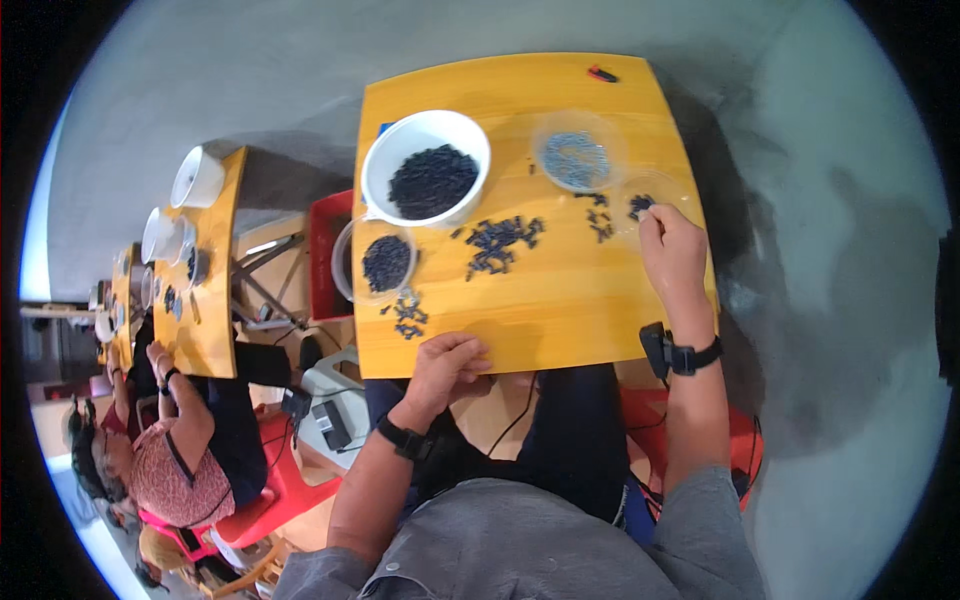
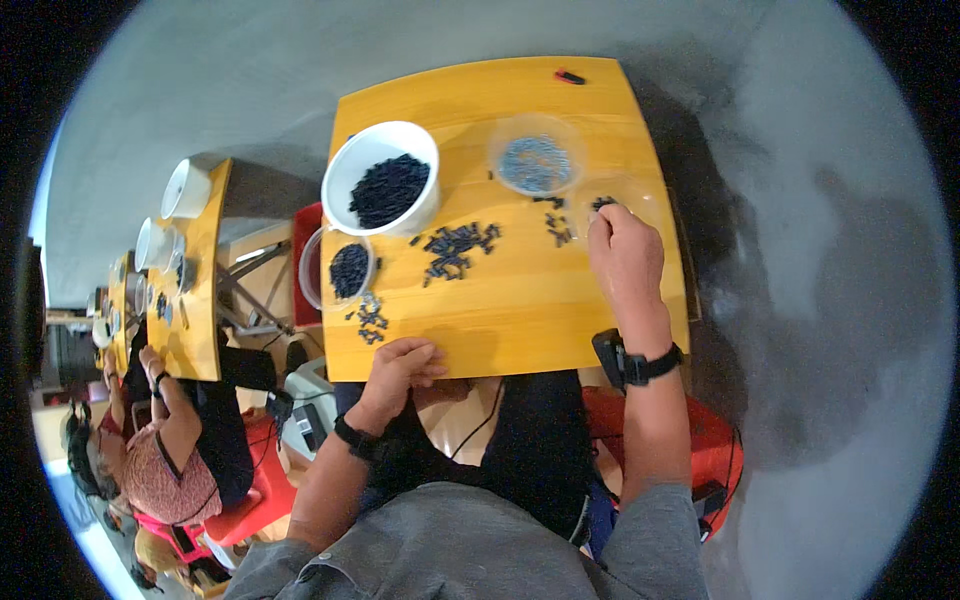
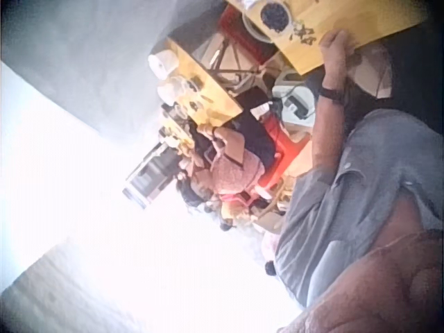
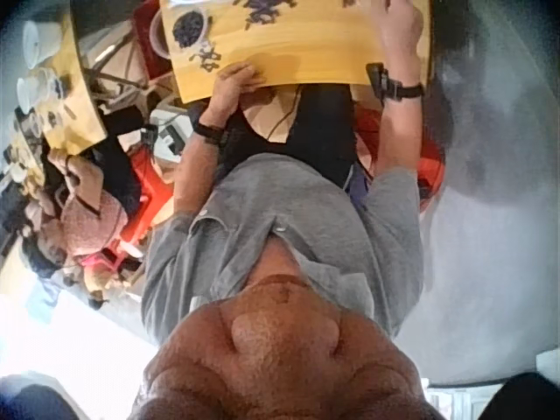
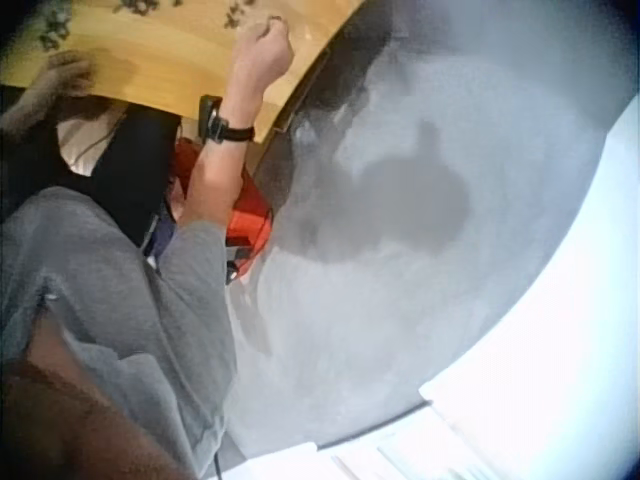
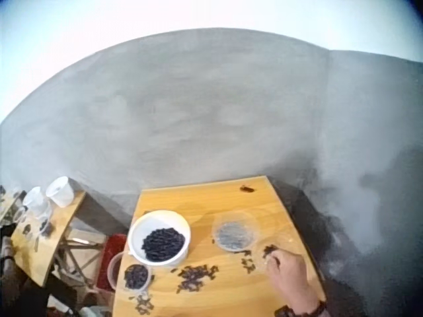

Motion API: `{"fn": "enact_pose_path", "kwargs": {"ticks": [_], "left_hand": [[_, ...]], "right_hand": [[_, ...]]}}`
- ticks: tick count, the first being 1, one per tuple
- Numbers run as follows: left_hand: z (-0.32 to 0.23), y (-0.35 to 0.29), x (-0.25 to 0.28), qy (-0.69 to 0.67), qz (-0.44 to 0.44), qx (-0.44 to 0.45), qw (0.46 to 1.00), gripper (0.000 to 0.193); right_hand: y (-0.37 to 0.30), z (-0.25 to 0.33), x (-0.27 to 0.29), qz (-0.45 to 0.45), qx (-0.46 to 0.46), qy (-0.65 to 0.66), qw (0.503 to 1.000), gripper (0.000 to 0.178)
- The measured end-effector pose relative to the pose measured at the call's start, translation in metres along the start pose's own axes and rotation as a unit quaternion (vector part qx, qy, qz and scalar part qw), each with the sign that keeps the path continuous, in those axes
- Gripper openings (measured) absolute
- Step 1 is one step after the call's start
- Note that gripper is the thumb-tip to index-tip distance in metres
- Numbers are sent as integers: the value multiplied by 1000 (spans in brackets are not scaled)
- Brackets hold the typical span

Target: The person picks up a black plastic piece and a metal pin, inserts the pin into the piece, and places the assembled unit on the table, repeating the process several times.

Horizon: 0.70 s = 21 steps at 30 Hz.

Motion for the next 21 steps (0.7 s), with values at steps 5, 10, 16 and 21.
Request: {"fn": "enact_pose_path", "kwargs": {"ticks": [5, 10, 16, 21], "left_hand": [[3, 4, 0, -36, 18, 13, 999, 23], [16, 10, -2, -64, 50, 75, 994, 18], [13, 13, 0, -27, 58, 28, 998, 14], [7, 11, -3, 2, 71, 5, 997, 12]], "right_hand": [[-3, 75, -99, 173, 113, 137, 969, 13], [-1, 124, -195, 287, 122, 104, 944, 22], [15, 140, -240, 322, 72, 100, 938, 25], [17, 145, -252, 304, 94, 92, 943, 25]]}}
Point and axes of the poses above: each hand's wrist, its own y-axis towards the middle knuckle, its own x-axis out of the back of the hand, z = x × y, the point moved 8 cm from there along y, towards the middle knuckle, and after that the axes turned 15 degrees about z, right-handed, at the moved point
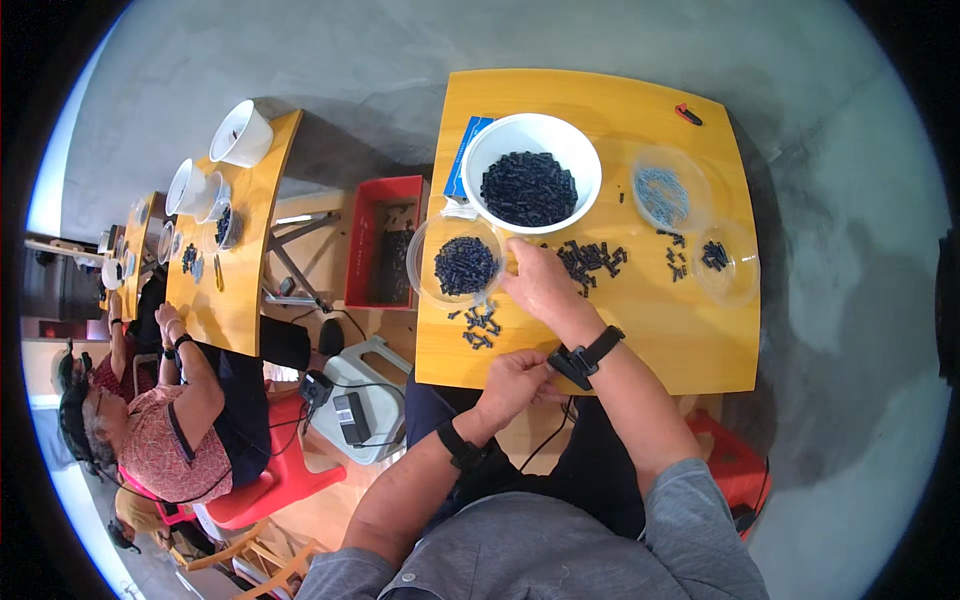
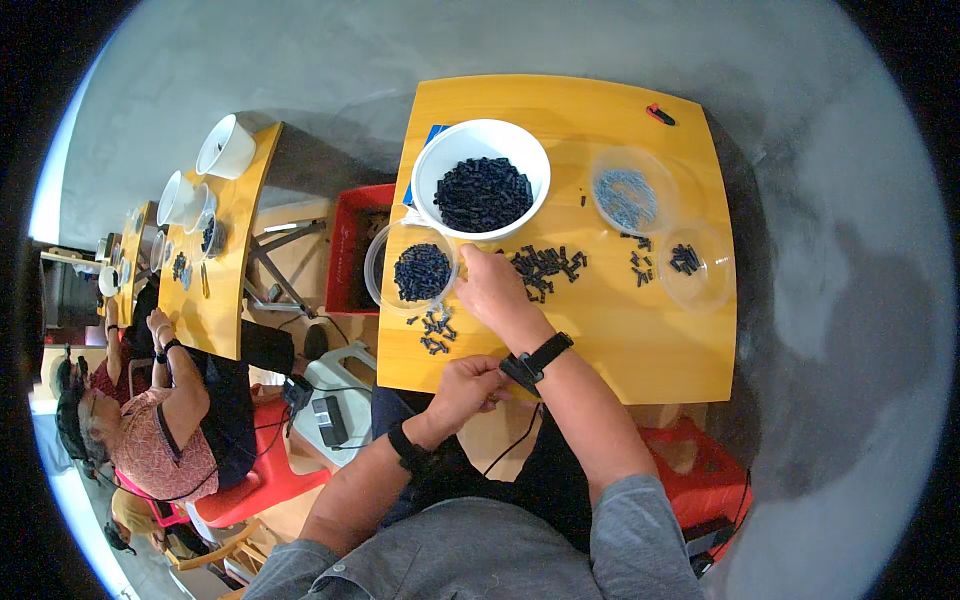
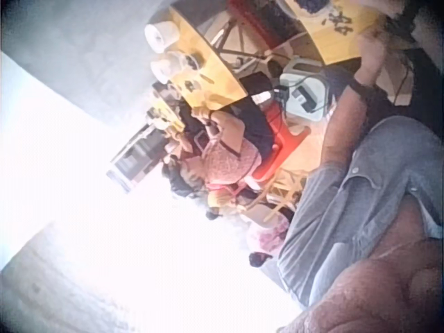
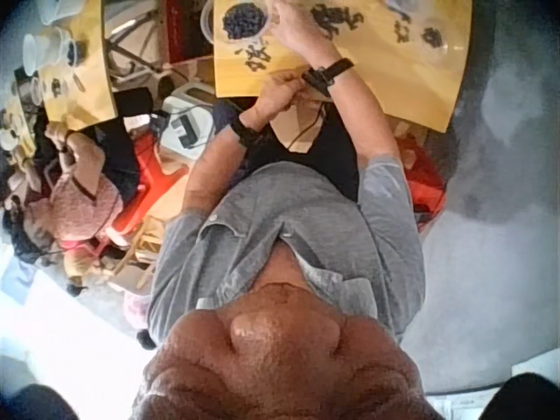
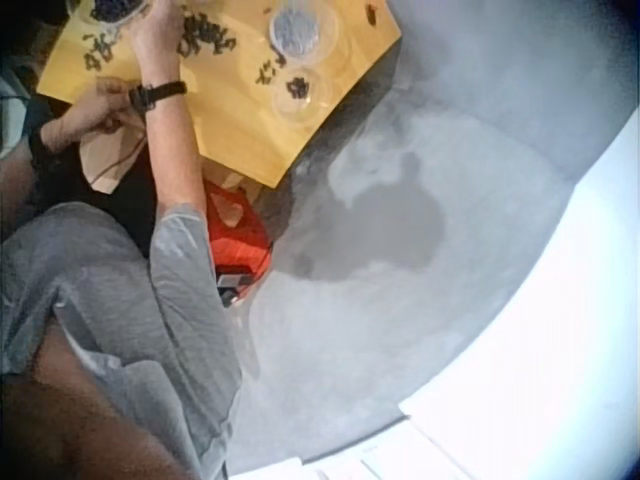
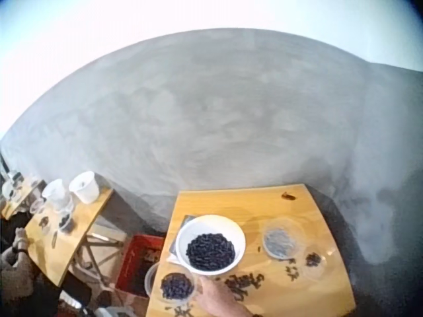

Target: The person picks up a black plastic piece and a metal pin, inserts the pin into the piece, and places the assembled unit on the table, repeating the process several times.

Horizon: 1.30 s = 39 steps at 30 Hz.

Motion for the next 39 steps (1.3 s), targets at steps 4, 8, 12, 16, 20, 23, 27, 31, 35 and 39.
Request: {"fn": "enact_pose_path", "kwargs": {"ticks": [4, 8, 12, 16, 20, 23, 27, 31, 35, 39], "left_hand": [[-2, -1, 0, 20, -9, -5, 1000, 12], [-2, 0, 1, 37, -6, -3, 999, 12], [-5, -1, -1, 39, -10, -4, 999, 13], [-1, 2, -1, 35, -3, -10, 999, 12], [3, 1, 0, 15, -9, -15, 1000, 13], [-3, -3, -3, 13, 2, -33, 999, 13], [3, -6, 3, -66, -7, -50, 997, 13], [-9, -20, 5, -123, -73, -99, 985, 16], [-51, -44, -11, -45, -104, -213, 971, 28], [-73, -51, -25, 110, -68, -244, 961, 25]], "right_hand": [[6, -1, -3, 6, -10, -23, 1000, 32], [7, 4, -3, 10, 1, 12, 1000, 29], [7, 4, -3, 19, -8, -11, 1000, 25], [6, 2, -2, 8, -12, -43, 999, 22], [-7, 5, 6, -14, -17, -60, 998, 21], [-33, 9, 20, -65, 64, 35, 995, 20], [-72, 6, 20, 25, 49, 330, 942, 18], [-102, 0, 20, 68, 31, 433, 898, 16], [-126, -11, 4, 123, -32, 587, 799, 14], [-140, -11, -14, 206, -44, 671, 711, 14]]}}
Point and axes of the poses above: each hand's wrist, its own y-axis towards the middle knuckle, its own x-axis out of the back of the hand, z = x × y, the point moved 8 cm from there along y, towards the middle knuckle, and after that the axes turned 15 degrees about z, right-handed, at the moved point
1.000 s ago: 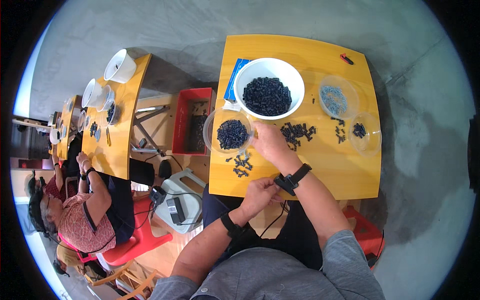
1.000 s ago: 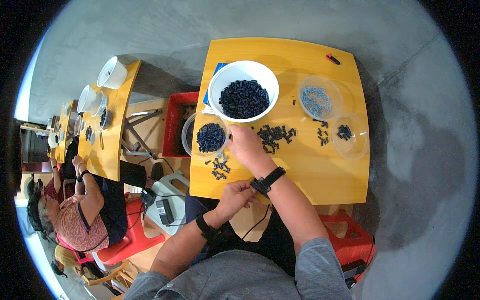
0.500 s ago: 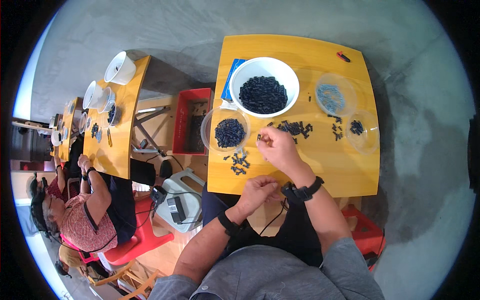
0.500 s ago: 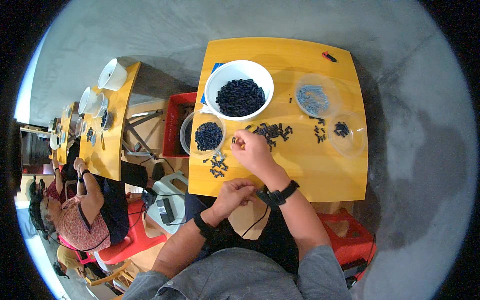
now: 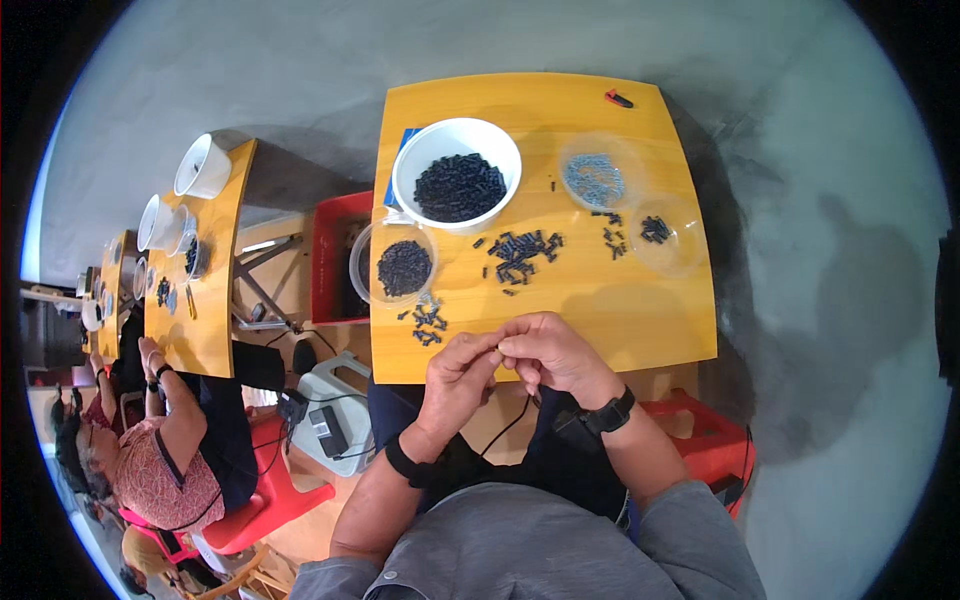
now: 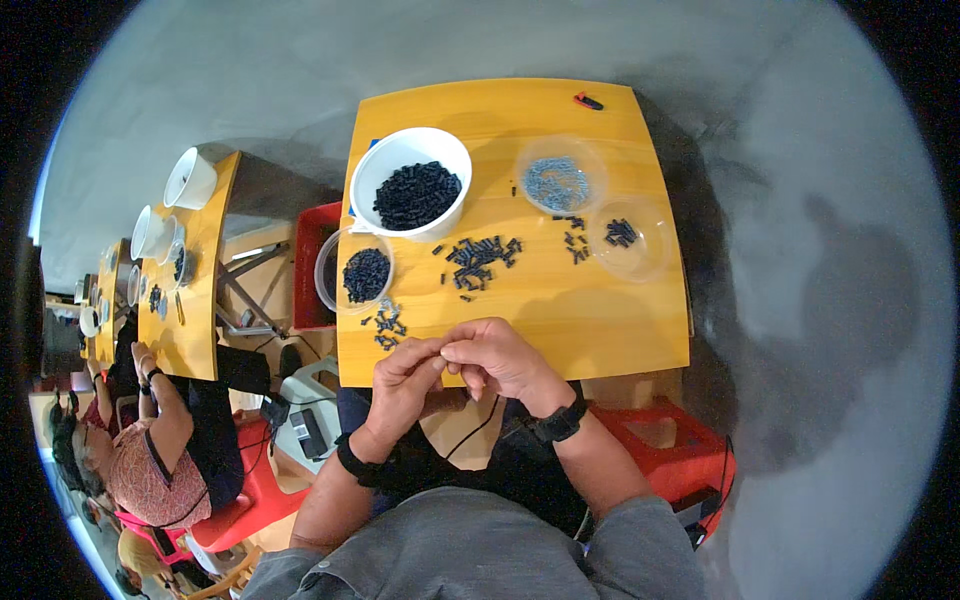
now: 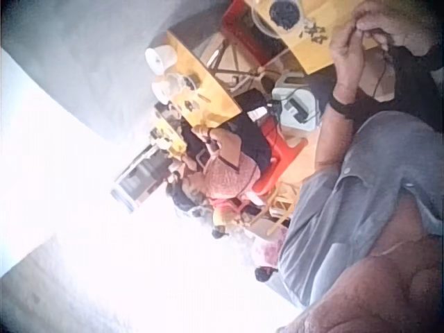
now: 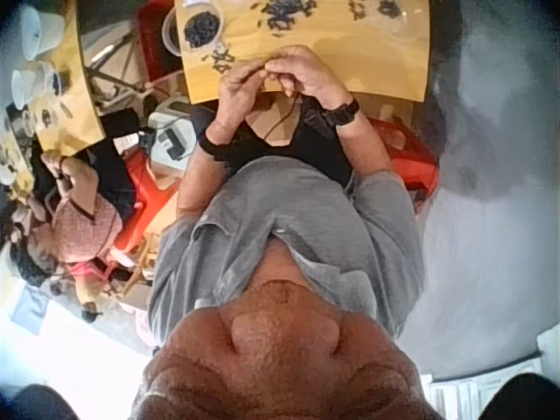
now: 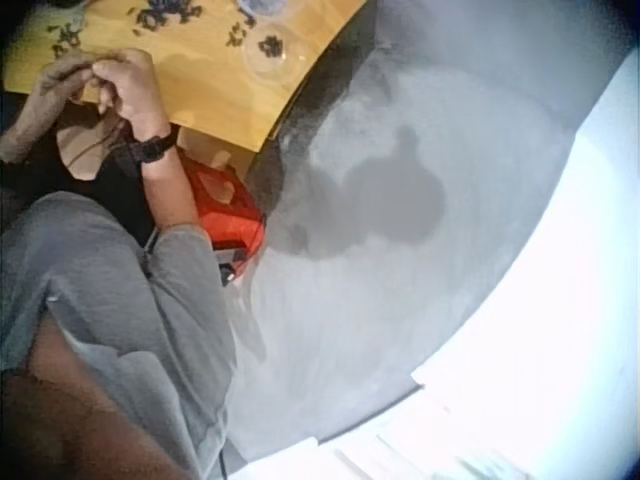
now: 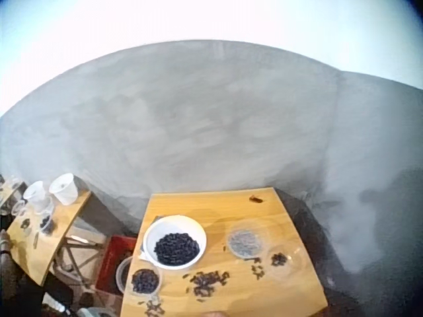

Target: The person picks up a black plastic piece and a metal pin, inserts the pin into the piece, and places the assembled unit on the table, repeating the process several times.

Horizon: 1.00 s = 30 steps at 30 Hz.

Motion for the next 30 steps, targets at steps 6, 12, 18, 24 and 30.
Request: {"fn": "enact_pose_path", "kwargs": {"ticks": [6, 12, 18, 24, 30], "left_hand": [[-1, 0, -10, 34, 44, 4, 998, 15], [1, 4, -11, 43, 57, -12, 997, 11], [7, 6, -1, 117, 37, -85, 989, 6], [69, 17, 21, 41, -16, 70, 997, 7], [85, 26, 27, 77, -77, 96, 989, 12]], "right_hand": [[-12, -10, 0, 26, -20, 54, 998, 14], [-16, -16, -2, 17, -33, 81, 996, 14], [-16, 1, 9, -78, -12, -100, 992, 14], [-33, 183, 30, -329, 146, -722, 591, 12], [-7, 249, 98, -337, -49, -810, 478, 17]]}}
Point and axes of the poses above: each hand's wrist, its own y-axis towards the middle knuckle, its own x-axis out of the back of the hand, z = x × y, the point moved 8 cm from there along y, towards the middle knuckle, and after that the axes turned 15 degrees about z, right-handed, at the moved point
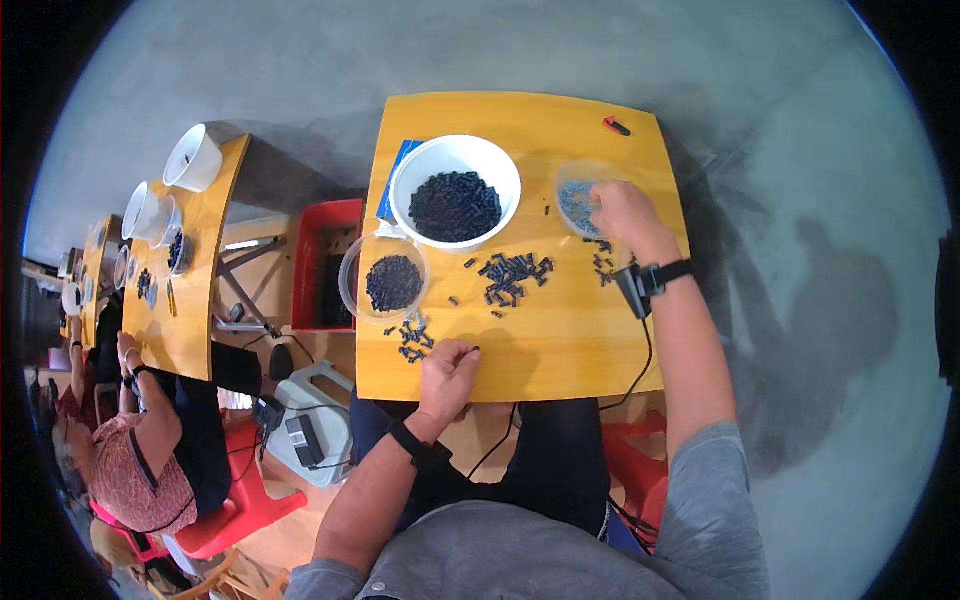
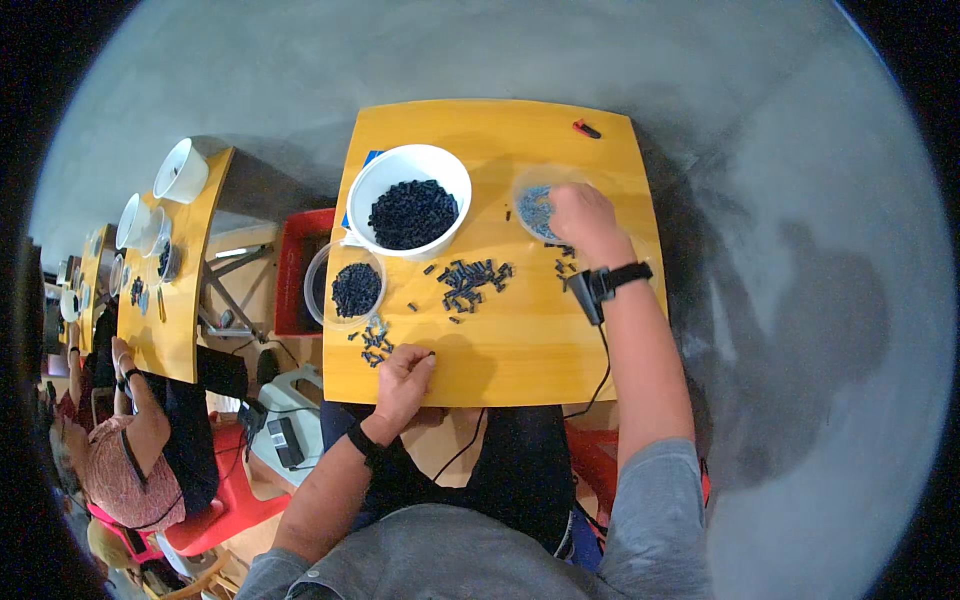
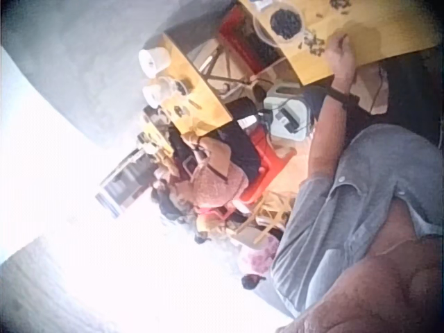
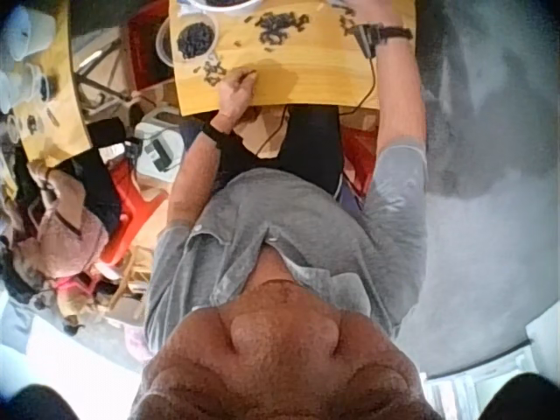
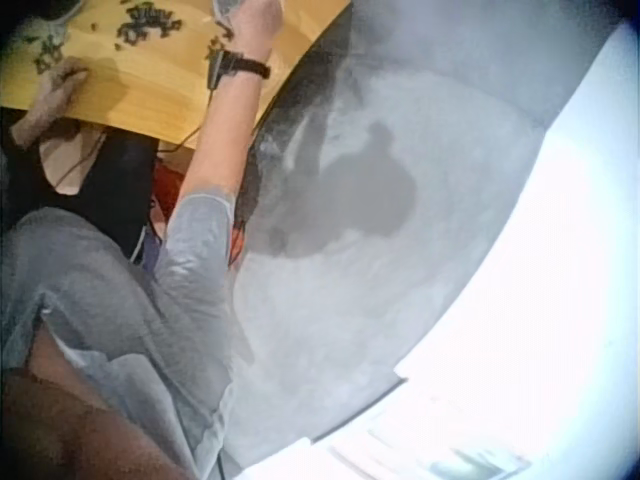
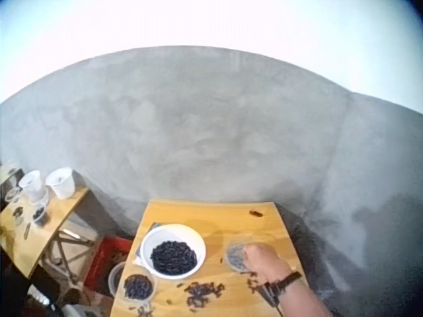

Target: The person picks up a black plastic piece and a metal pin, inserts the pin into the piece, and places the assembled unit on the table, repeating the process several times.

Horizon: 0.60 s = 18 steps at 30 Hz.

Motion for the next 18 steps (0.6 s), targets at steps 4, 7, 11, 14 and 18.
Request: {"fn": "enact_pose_path", "kwargs": {"ticks": [4, 7, 11, 14, 18], "left_hand": [[1, 2, 4, 3, -14, -33, 999, 12], [-3, 3, 2, 20, -20, -30, 999, 11], [-1, 5, 2, 15, -15, -59, 998, 12], [-1, 7, 0, 22, -11, -69, 997, 11], [0, 6, 1, 30, -9, -83, 996, 11]], "right_hand": [[25, 3, -23, 89, 13, -78, 993, 23], [30, 4, -30, 161, -7, -53, 986, 29], [35, 6, -36, 152, -27, -54, 987, 34], [36, -2, -35, 123, -61, -21, 990, 36], [37, 3, -42, 137, -47, -27, 989, 29]]}}
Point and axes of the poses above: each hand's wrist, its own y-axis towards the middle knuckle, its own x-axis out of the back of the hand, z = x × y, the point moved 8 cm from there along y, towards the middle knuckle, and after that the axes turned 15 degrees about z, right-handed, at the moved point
